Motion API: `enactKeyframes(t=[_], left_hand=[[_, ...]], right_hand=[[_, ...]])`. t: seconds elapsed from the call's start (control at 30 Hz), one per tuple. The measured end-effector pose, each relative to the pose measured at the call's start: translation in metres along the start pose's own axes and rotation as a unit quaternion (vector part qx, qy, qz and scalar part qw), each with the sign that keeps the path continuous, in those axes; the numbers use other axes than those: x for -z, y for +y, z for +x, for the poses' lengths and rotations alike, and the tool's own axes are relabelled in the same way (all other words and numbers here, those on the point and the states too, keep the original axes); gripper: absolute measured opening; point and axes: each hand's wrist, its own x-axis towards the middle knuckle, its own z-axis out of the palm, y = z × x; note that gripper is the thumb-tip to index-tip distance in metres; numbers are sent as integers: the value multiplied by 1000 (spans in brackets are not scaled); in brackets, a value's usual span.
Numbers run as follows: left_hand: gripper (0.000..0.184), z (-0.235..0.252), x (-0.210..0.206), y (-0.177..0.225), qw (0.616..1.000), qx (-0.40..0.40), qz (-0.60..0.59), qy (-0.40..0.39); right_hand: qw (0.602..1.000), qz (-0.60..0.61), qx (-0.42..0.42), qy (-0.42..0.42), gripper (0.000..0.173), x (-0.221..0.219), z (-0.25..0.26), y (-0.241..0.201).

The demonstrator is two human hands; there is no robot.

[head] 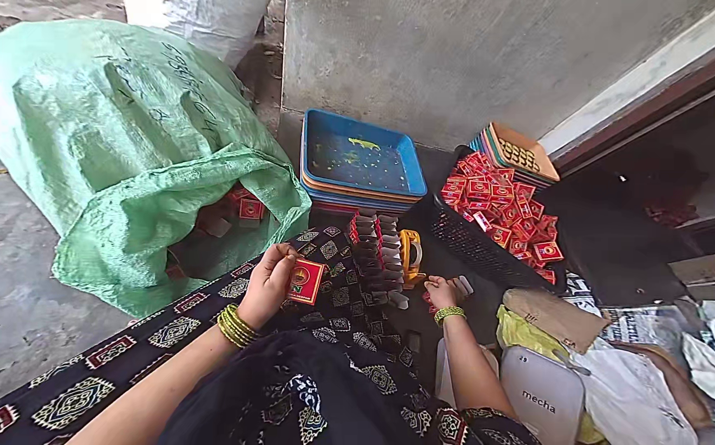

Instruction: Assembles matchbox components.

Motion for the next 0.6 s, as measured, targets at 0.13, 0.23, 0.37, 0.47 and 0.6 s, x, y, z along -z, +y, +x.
enactKeyframes(t=[0.13,0.23,0.37,0.47,0.6], left_hand=[[23,-1,0,1,1000,8,5,9],[23,-2,2,4,1000,11,26,10],[23,-2,4,4,999,-1,33,6],[22,-1,4,4,999,5,30,10],[22,-1,5,5,1000,4,23,11]], right_hand=[[996,83,20,18,46,-15,33,7],[997,82,-1,7,44,-17,61,6],[998,38,-7,-45,40,-16,76,-3],[997,54,-37,-45,42,-17,76,-10],[980,179,-83,-22,37,-15,68,-13]])
